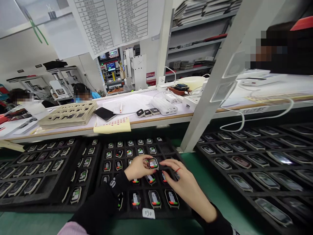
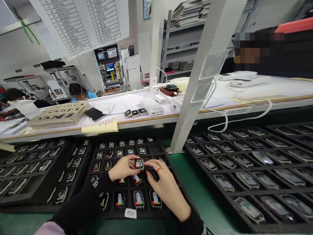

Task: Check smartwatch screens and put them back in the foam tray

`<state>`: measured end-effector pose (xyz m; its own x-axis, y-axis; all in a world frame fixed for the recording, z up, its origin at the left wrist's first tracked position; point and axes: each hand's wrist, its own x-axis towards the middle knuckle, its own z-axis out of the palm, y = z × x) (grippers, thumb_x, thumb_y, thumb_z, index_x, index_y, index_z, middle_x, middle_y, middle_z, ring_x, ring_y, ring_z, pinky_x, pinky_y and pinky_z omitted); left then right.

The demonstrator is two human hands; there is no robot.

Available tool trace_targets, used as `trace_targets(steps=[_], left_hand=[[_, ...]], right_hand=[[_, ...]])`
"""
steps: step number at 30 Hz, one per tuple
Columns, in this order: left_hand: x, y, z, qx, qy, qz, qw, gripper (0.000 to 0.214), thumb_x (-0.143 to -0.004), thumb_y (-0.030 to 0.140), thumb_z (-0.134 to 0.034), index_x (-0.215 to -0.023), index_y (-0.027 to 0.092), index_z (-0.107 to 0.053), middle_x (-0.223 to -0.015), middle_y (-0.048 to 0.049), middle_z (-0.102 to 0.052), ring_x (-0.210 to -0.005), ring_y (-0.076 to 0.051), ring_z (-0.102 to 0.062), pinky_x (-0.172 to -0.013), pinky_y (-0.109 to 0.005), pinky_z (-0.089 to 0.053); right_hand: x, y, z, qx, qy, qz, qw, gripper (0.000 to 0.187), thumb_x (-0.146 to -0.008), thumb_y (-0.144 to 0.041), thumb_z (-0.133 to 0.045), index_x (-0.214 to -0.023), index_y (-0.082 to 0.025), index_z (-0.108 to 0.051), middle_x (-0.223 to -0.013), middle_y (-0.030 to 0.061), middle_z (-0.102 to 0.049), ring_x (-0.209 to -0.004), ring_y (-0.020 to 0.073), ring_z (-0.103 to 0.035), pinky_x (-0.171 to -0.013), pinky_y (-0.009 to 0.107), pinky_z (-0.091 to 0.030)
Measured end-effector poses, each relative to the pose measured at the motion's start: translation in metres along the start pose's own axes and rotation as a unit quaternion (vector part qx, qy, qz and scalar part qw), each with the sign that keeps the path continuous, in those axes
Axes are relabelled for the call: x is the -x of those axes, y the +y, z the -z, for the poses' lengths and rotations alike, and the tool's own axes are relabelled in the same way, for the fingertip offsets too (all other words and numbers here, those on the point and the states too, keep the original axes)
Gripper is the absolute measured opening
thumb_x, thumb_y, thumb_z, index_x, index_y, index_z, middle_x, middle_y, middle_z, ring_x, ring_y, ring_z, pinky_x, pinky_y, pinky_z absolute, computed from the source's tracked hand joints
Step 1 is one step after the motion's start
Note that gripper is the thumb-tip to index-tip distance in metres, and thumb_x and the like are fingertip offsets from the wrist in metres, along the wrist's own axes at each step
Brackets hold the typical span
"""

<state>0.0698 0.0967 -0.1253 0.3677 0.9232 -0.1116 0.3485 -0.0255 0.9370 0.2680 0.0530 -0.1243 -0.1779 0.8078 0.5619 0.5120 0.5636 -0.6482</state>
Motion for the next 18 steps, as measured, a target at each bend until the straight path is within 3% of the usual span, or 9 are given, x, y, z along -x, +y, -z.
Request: trace_targets(steps=[7,18], left_hand=[[0.013,0.019,0.015,0.162,-0.034,0.025,0.986,0.075,-0.052,0.032,-0.094,-0.116,0.012,-0.060,-0.081,-0.0034,-0.066,-0.072,-0.014,-0.065,-0.074,-0.029,-0.053],[0.021,0.028,0.013,0.180,-0.025,0.009,0.983,0.080,-0.049,0.038,-0.095,-0.117,0.011,-0.064,-0.081,-0.0049,-0.067,-0.072,-0.015,-0.064,-0.074,-0.030,-0.052]], right_hand=[[-0.002,-0.001,-0.016,0.014,0.001,0.059,0.998,0.012,-0.095,-0.023,-0.052,-0.102,-0.024,-0.062,-0.100,0.0061,-0.058,-0.094,0.0266,-0.058,-0.082,0.042,-0.046],[-0.004,-0.007,-0.014,0.002,0.004,0.063,0.998,0.012,-0.100,-0.031,-0.053,-0.098,-0.022,-0.061,-0.093,0.0050,-0.057,-0.086,0.0232,-0.058,-0.076,0.037,-0.046]])
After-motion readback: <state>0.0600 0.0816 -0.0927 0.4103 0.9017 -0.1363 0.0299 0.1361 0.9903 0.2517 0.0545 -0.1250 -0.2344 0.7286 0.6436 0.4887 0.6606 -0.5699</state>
